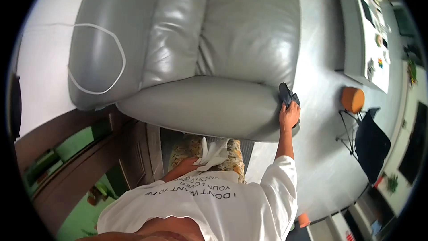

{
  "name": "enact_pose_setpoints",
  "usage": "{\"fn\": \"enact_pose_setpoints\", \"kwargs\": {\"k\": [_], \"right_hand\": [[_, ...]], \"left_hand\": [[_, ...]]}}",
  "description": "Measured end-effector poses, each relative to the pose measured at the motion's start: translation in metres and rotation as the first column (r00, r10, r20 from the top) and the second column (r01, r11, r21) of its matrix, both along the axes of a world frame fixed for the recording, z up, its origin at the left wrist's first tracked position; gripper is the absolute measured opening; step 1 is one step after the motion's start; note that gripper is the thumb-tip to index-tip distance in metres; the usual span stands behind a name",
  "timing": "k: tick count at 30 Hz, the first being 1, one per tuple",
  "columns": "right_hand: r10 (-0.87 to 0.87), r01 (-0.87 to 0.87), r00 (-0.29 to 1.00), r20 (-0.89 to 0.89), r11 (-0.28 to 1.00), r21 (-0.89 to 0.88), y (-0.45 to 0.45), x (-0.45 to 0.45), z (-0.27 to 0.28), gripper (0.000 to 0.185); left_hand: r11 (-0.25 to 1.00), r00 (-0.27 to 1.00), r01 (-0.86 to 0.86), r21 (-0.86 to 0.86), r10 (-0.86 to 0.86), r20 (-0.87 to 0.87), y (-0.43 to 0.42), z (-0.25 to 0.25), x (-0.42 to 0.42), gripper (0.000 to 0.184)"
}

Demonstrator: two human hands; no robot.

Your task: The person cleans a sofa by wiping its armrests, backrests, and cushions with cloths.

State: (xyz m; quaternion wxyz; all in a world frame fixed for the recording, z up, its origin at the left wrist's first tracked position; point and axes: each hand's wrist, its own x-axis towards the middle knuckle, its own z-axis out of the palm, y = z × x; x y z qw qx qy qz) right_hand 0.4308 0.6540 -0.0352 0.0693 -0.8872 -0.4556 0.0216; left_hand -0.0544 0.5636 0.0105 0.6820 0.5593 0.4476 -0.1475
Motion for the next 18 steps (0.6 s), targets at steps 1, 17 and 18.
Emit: {"fn": "enact_pose_setpoints", "kwargs": {"k": [1, 17, 18], "right_hand": [[0.105, -0.106, 0.994, -0.04, 0.994, -0.007, 0.015, -0.018, 0.001, 0.028], [0.918, -0.906, 0.32, -0.233, 0.369, 0.207, 0.153, -0.561, 0.023, 0.045], [0.869, -0.899, 0.334, -0.364, 0.411, 0.155, 0.155, -0.558, 0.038, 0.047]], "left_hand": [[1.0, 1.0, -0.019, -0.008, 0.019, 0.013, 0.001, -0.002, -0.003, 0.047], [0.989, 0.975, -0.145, 0.023, 0.146, -0.167, -0.017, -0.003, -0.202, 0.046], [0.984, 0.967, -0.171, 0.046, 0.176, -0.182, -0.018, 0.003, -0.218, 0.046]]}}
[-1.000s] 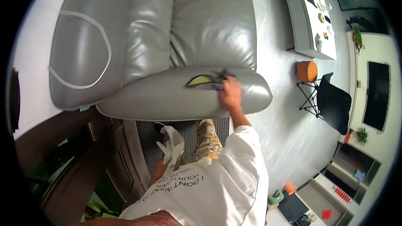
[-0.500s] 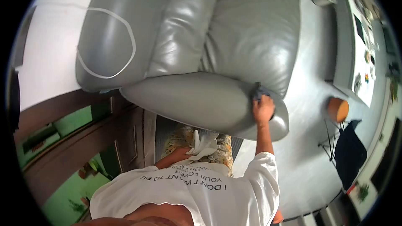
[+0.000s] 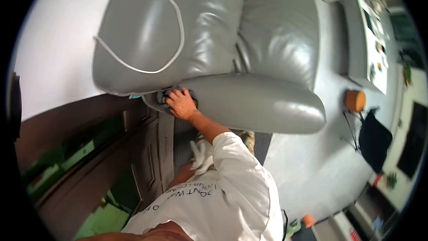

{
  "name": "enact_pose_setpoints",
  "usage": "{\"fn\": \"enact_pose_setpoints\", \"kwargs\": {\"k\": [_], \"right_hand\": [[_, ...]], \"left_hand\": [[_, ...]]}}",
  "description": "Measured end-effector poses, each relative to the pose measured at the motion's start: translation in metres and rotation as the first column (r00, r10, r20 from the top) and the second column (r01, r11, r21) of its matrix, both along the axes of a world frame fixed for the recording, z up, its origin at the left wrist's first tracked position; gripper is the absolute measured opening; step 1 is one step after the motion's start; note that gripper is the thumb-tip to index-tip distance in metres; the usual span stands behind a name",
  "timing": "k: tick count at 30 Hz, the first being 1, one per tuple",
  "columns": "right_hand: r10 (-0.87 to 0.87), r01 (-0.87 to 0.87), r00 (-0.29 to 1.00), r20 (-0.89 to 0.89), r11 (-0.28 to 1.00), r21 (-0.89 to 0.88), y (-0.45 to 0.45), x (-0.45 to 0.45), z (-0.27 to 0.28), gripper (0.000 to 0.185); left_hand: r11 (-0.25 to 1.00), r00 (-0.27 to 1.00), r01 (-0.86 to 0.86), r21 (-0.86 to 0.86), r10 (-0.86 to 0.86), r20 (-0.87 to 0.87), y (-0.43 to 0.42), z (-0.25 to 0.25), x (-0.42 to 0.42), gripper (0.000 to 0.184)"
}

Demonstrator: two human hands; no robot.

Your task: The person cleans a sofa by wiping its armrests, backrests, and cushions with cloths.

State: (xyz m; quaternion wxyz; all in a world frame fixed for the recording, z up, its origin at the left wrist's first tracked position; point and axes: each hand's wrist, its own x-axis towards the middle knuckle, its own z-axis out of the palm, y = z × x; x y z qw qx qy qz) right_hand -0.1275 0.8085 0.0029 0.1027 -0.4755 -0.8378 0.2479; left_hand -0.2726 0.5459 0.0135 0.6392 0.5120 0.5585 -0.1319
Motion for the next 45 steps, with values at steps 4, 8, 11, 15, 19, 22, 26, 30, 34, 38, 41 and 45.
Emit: {"fn": "enact_pose_setpoints", "kwargs": {"k": [4, 8, 11, 15, 19, 22, 26, 30, 34, 38, 41, 45], "right_hand": [[-0.091, 0.109, 0.992, -0.087, 0.969, 0.221, -0.017, 0.047, -0.011, 0.05], [-0.515, 0.51, 0.857, -0.018, 0.843, 0.172, -0.039, 0.15, -0.042, 0.05], [-0.725, 0.67, 0.682, 0.1, 0.673, 0.313, -0.074, 0.25, -0.037, 0.045], [-0.967, 0.843, 0.18, 0.182, 0.247, 0.478, -0.117, 0.372, -0.038, 0.029], [-0.991, 0.838, 0.113, -0.069, 0.058, 0.542, -0.115, 0.376, -0.047, 0.018], [-0.868, 0.831, 0.48, -0.129, 0.402, 0.385, -0.117, 0.286, -0.04, 0.028], [-0.559, 0.596, 0.803, -0.206, 0.752, 0.282, -0.154, 0.204, -0.024, 0.038], [-0.743, 0.739, 0.664, -0.086, 0.634, 0.228, -0.183, 0.297, -0.06, 0.033], [-0.957, 0.876, 0.255, -0.137, 0.169, 0.451, -0.232, 0.452, -0.033, 0.041], [-0.971, 0.894, 0.064, -0.233, -0.048, 0.445, -0.253, 0.538, -0.066, 0.043], [-0.955, 0.886, 0.126, -0.27, -0.014, 0.463, -0.25, 0.524, -0.075, 0.041], [-0.97, 0.918, 0.076, -0.229, -0.021, 0.395, -0.239, 0.428, -0.06, 0.034]], "left_hand": [[0.994, 0.995, -0.095, -0.048, 0.095, -0.007, 0.01, 0.017, -0.039, 0.04], [0.987, 0.996, -0.088, -0.137, 0.086, -0.021, 0.017, 0.016, -0.042, 0.039], [0.991, 0.989, 0.134, -0.021, -0.132, 0.071, 0.019, 0.001, -0.046, 0.037], [0.957, 0.954, 0.291, 0.017, -0.291, 0.072, 0.022, -0.007, -0.046, 0.035], [0.923, 0.923, 0.385, -0.001, -0.385, 0.026, 0.023, -0.033, -0.056, 0.033], [0.888, 0.883, 0.451, 0.084, -0.458, 0.103, 0.02, -0.059, -0.046, 0.033], [0.872, 0.852, 0.466, 0.153, -0.488, 0.188, 0.044, -0.032, 0.021, 0.032], [0.819, 0.822, 0.545, 0.18, -0.564, 0.078, 0.057, -0.023, 0.052, 0.03], [0.83, 0.828, 0.556, 0.04, -0.558, 0.059, 0.046, -0.038, 0.061, 0.034], [0.835, 0.837, 0.546, -0.075, -0.539, 0.094, 0.025, -0.046, 0.093, 0.038], [0.876, 0.869, 0.473, -0.089, -0.448, 0.209, 0.019, -0.035, 0.117, 0.041], [0.851, 0.819, 0.52, 0.068, -0.52, 0.242, 0.009, -0.059, 0.076, 0.039]]}}
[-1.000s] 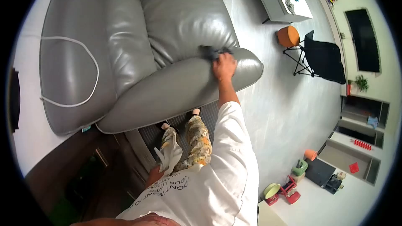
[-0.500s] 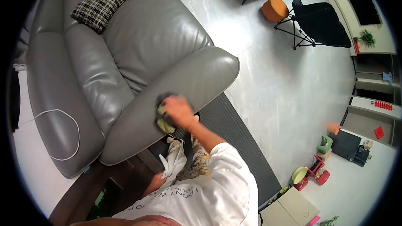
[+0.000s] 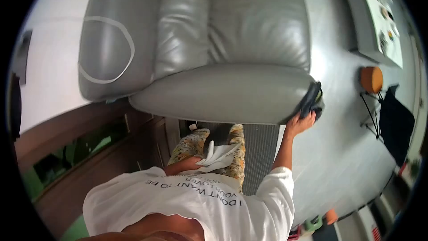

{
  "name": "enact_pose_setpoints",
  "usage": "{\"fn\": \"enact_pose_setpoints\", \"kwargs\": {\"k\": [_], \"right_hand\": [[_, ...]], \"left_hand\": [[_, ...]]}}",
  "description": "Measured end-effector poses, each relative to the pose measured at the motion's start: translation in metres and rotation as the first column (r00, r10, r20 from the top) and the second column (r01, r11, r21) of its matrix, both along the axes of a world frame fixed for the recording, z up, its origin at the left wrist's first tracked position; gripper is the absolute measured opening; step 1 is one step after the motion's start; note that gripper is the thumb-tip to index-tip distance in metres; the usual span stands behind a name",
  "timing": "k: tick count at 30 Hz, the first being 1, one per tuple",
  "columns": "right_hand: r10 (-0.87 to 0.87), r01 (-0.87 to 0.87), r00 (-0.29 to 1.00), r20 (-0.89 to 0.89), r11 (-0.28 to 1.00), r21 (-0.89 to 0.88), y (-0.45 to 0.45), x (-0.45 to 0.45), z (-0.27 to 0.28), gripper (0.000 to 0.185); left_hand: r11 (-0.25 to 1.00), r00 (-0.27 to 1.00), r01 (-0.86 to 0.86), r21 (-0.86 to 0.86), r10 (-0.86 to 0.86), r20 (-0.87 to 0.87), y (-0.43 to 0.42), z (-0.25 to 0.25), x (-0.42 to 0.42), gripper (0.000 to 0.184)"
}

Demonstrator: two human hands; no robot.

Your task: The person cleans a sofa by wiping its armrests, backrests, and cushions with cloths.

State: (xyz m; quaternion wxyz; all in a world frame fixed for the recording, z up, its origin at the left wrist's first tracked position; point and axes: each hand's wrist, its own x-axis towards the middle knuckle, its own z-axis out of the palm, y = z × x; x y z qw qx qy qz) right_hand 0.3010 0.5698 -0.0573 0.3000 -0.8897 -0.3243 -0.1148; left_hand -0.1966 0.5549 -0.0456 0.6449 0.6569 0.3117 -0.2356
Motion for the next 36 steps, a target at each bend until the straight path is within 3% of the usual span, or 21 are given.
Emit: {"fn": "enact_pose_setpoints", "kwargs": {"k": [1, 6, 7, 9, 10, 11, 12, 13, 14, 17, 20, 23, 25, 26, 27, 29, 31, 33, 34, 35, 36], "right_hand": [[-0.046, 0.047, 0.998, 0.048, 0.999, -0.01, 0.001, -0.027, -0.008, 0.034], [0.245, -0.244, 0.97, 0.005, 0.97, -0.014, 0.031, -0.185, -0.028, 0.051], [0.325, -0.325, 0.944, -0.062, 0.946, 0.004, 0.053, -0.228, -0.022, 0.051], [0.45, -0.449, 0.893, 0.002, 0.891, 0.059, 0.096, -0.333, -0.016, 0.043], [0.516, -0.518, 0.85, -0.109, 0.855, 0.009, 0.107, -0.378, -0.027, 0.044], [0.634, -0.637, 0.756, -0.161, 0.77, 0.039, 0.12, -0.419, -0.034, 0.042], [0.722, -0.742, 0.64, -0.261, 0.67, 0.035, 0.141, -0.455, -0.014, 0.036], [0.807, -0.815, 0.562, -0.181, 0.578, 0.045, 0.158, -0.495, -0.028, 0.033], [0.862, -0.859, 0.492, -0.123, 0.504, 0.09, 0.175, -0.531, -0.039, 0.033], [0.96, -0.961, 0.276, -0.056, 0.277, 0.009, 0.222, -0.605, -0.052, 0.025], [0.978, -0.974, 0.203, -0.036, 0.198, -0.108, 0.237, -0.629, -0.054, 0.025], [0.977, -0.962, 0.021, -0.213, -0.038, -0.272, 0.216, -0.642, -0.059, 0.023], [0.851, -1.0, -0.003, -0.524, 0.01, 0.023, 0.188, -0.65, -0.086, 0.032], [0.608, -0.946, 0.076, -0.79, 0.295, 0.137, 0.173, -0.662, -0.112, 0.036], [0.281, -0.815, 0.024, -0.959, 0.561, 0.144, 0.16, -0.676, -0.145, 0.04], [-0.087, -0.498, -0.191, -0.978, 0.867, 0.02, 0.15, -0.692, -0.222, 0.044], [-0.019, -0.022, -0.591, -0.806, 1.0, -0.008, 0.157, -0.705, -0.276, 0.041], [0.155, 0.351, -0.812, -0.563, 0.9, -0.257, 0.181, -0.694, -0.272, 0.04], [0.288, 0.487, -0.843, -0.454, 0.767, -0.419, 0.19, -0.683, -0.273, 0.04], [0.354, 0.393, -0.673, -0.65, 0.915, 0.091, 0.186, -0.691, -0.291, 0.039], [0.444, 0.425, -0.629, -0.638, 0.884, 0.195, 0.19, -0.684, -0.291, 0.039]], "left_hand": [[1.0, 1.0, -0.021, -0.006, 0.021, 0.004, -0.005, -0.009, -0.01, 0.039], [0.984, 0.983, -0.165, -0.07, 0.158, -0.091, -0.011, -0.027, -0.069, 0.041], [0.973, 0.962, -0.23, -0.02, 0.224, -0.157, -0.01, -0.036, -0.097, 0.042], [0.936, 0.896, -0.34, 0.091, 0.352, -0.272, -0.001, -0.035, -0.172, 0.044], [0.807, 0.802, -0.59, 0.01, 0.588, -0.104, -0.002, -0.043, -0.209, 0.043], [0.732, 0.71, -0.681, 0.019, 0.666, -0.229, -0.019, -0.085, -0.261, 0.036], [0.654, 0.634, -0.756, 0.034, 0.744, -0.21, -0.009, -0.075, -0.288, 0.037], [0.595, 0.567, -0.801, 0.066, 0.79, -0.234, -0.003, -0.066, -0.312, 0.038], [0.528, 0.493, -0.845, 0.082, 0.829, -0.265, 0.002, -0.058, -0.334, 0.039], [0.28, 0.233, -0.955, 0.096, 0.911, -0.341, 0.002, -0.044, -0.383, 0.043], [-0.017, -0.046, -0.996, 0.083, 0.932, -0.36, -0.006, -0.033, -0.401, 0.047], [-0.272, -0.263, -0.962, 0.021, 0.908, -0.326, 0.002, -0.029, -0.398, 0.051], [-0.388, -0.359, -0.919, -0.061, 0.893, -0.272, 0.02, -0.021, -0.389, 0.054], [-0.417, -0.381, -0.9, -0.128, 0.895, -0.234, 0.034, -0.016, -0.381, 0.056], [-0.397, -0.362, -0.891, -0.221, 0.914, -0.185, 0.051, -0.006, -0.37, 0.057], [-0.249, -0.251, -0.884, -0.395, 0.967, -0.049, 0.093, 0.023, -0.338, 0.065], [-0.195, -0.193, -0.981, -0.011, 0.962, 0.192, 0.148, 0.027, -0.301, 0.052], [-0.047, 0.091, -0.915, 0.401, 0.944, 0.316, 0.21, 0.002, -0.289, 0.044], [0.023, 0.251, -0.816, 0.577, 0.914, 0.318, 0.242, -0.015, -0.286, 0.04], [0.095, 0.42, -0.684, 0.723, 0.862, 0.284, 0.261, -0.031, -0.282, 0.037], [0.042, 0.566, -0.431, 0.901, 0.79, 0.234, 0.27, -0.06, -0.285, 0.038]]}}
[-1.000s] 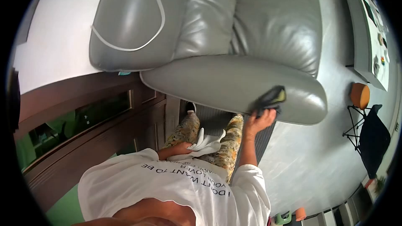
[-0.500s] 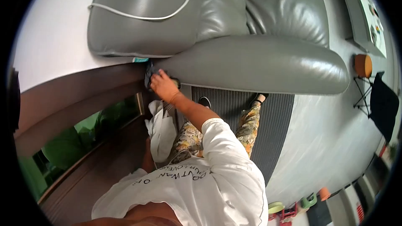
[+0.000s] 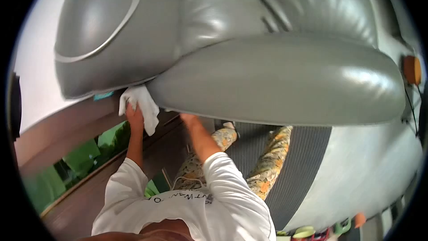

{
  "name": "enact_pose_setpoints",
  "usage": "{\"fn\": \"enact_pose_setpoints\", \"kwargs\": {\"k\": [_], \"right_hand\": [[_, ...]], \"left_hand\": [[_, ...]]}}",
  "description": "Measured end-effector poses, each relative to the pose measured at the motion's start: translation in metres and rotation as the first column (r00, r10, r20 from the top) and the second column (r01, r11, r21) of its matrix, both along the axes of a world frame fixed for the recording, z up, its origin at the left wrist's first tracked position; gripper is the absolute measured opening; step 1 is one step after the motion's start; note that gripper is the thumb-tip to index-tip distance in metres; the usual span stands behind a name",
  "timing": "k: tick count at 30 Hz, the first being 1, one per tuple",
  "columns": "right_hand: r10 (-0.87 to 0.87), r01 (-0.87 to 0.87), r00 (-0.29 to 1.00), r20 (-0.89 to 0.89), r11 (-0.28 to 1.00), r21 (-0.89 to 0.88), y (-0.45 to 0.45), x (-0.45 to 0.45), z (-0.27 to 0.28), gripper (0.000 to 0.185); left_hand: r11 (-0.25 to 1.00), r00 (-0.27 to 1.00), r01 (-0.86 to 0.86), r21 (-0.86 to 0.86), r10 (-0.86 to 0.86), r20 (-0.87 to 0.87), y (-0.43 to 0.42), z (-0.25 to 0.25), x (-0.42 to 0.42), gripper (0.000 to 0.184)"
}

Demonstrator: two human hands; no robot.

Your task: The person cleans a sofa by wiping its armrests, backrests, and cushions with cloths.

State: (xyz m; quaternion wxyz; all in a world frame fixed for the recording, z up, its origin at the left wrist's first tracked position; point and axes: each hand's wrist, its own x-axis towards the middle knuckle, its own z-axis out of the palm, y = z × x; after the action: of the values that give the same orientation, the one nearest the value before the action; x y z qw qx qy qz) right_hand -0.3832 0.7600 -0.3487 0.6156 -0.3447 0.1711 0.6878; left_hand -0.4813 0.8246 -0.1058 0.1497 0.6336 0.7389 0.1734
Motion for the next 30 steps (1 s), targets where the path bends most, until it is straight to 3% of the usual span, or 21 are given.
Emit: {"fn": "enact_pose_setpoints", "kwargs": {"k": [1, 2, 3, 5, 7, 8, 10, 11, 12, 13, 14, 17, 19, 22, 23, 24, 26, 27, 28, 29, 30], "right_hand": [[-0.047, 0.043, 0.998, 0.051, 0.997, 0.069, 0.004, 0.003, 0.006, 0.038], [-0.178, 0.158, 0.928, -0.328, 0.984, -0.088, 0.008, 0.011, 0.02, 0.038], [-0.291, 0.215, 0.806, -0.516, 0.955, -0.203, 0.011, 0.023, 0.032, 0.038], [-0.424, 0.291, 0.598, -0.68, 0.906, -0.308, 0.008, 0.054, 0.055, 0.037], [-0.469, 0.382, 0.451, -0.76, 0.87, -0.311, -0.008, 0.094, 0.078, 0.036], [-0.48, 0.439, 0.392, -0.785, 0.847, -0.299, -0.02, 0.12, 0.087, 0.036], [-0.531, 0.538, 0.335, -0.779, 0.786, -0.304, -0.054, 0.181, 0.096, 0.035], [-0.614, 0.55, 0.396, -0.683, 0.754, -0.359, -0.07, 0.218, 0.096, 0.035], [-0.68, 0.535, 0.475, -0.558, 0.727, -0.43, -0.088, 0.251, 0.092, 0.034], [-0.704, 0.506, 0.593, -0.391, 0.703, -0.499, -0.105, 0.288, 0.088, 0.033], [-0.672, 0.462, 0.707, -0.219, 0.674, -0.576, -0.122, 0.326, 0.084, 0.033], [-0.755, 0.593, 0.648, -0.101, 0.583, -0.555, -0.161, 0.467, 0.132, 0.03], [-0.734, 0.702, 0.668, 0.124, 0.566, -0.433, -0.185, 0.523, 0.179, 0.038], [-0.713, 0.83, 0.539, 0.449, 0.541, -0.136, -0.2, 0.616, 0.206, 0.038], [-0.68, 0.838, 0.501, 0.535, 0.536, -0.104, -0.2, 0.643, 0.215, 0.039], [-0.726, 0.847, 0.432, 0.536, 0.53, 0.035, -0.201, 0.667, 0.217, 0.042], [-0.631, 0.807, 0.385, 0.674, 0.584, 0.086, -0.197, 0.702, 0.194, 0.035], [-0.498, 0.765, 0.212, 0.841, 0.62, 0.175, -0.193, 0.711, 0.167, 0.032], [-0.496, 0.804, 0.129, 0.859, 0.559, 0.202, -0.182, 0.714, 0.163, 0.031], [-0.4, 0.823, 0.162, 0.902, 0.559, 0.1, -0.179, 0.71, 0.164, 0.034], [-0.481, 0.844, 0.15, 0.864, 0.517, 0.142, -0.178, 0.7, 0.168, 0.034]], "left_hand": [[0.987, 0.955, 0.11, 0.115, -0.073, -0.286, 0.01, -0.042, -0.004, 0.039], [0.946, 0.833, 0.252, 0.204, -0.105, -0.544, 0.018, -0.075, 0.009, 0.04], [0.969, 0.969, -0.248, 0.013, 0.248, 0.01, 0.021, -0.053, 0.045, 0.046], [0.994, 0.988, -0.052, 0.091, 0.038, 0.148, -0.001, -0.059, 0.047, 0.051], [0.974, 0.966, 0.198, 0.109, -0.175, -0.19, -0.027, -0.034, 0.092, 0.047], [0.965, 0.934, 0.225, 0.137, -0.174, -0.312, -0.041, -0.047, 0.097, 0.043], [0.945, 0.922, 0.315, -0.082, -0.326, -0.208, -0.076, -0.033, 0.166, 0.038], [0.845, 0.846, 0.495, -0.203, -0.522, -0.111, -0.085, -0.033, 0.186, 0.039], [0.799, 0.818, 0.575, -0.175, -0.567, 0.097, -0.1, -0.043, 0.222, 0.046], [0.515, 0.442, 0.822, -0.243, -0.846, -0.298, -0.111, -0.053, 0.247, 0.049], [0.6, 0.628, 0.778, -0.189, -0.756, 0.185, -0.119, -0.088, 0.27, 0.053], [0.265, 0.31, 0.949, -0.173, -0.884, 0.349, -0.127, -0.043, 0.422, 0.061], [0.057, 0.042, 0.988, 0.143, -0.994, 0.102, -0.134, 0.011, 0.504, 0.036], [-0.08, -0.082, 0.979, 0.186, -0.997, 0.001, -0.135, 0.003, 0.604, 0.029], [-0.084, -0.08, 0.974, 0.21, -0.996, -0.024, -0.136, 0.006, 0.648, 0.012], [-0.142, -0.131, 0.975, 0.171, -0.989, -0.075, -0.137, 0.014, 0.687, 0.027], [-0.225, -0.197, 0.938, 0.263, -0.972, -0.127, -0.141, 0.015, 0.751, 0.032], [-0.266, -0.231, 0.914, 0.307, -0.962, -0.146, -0.146, 0.017, 0.768, 0.033], [-0.279, -0.237, 0.913, 0.296, -0.956, -0.17, -0.149, 0.012, 0.771, 0.034], [-0.289, -0.238, 0.913, 0.287, -0.951, -0.198, -0.148, 0.01, 0.77, 0.035], [-0.313, -0.26, 0.912, 0.267, -0.941, -0.215, -0.147, 0.012, 0.765, 0.036]]}}
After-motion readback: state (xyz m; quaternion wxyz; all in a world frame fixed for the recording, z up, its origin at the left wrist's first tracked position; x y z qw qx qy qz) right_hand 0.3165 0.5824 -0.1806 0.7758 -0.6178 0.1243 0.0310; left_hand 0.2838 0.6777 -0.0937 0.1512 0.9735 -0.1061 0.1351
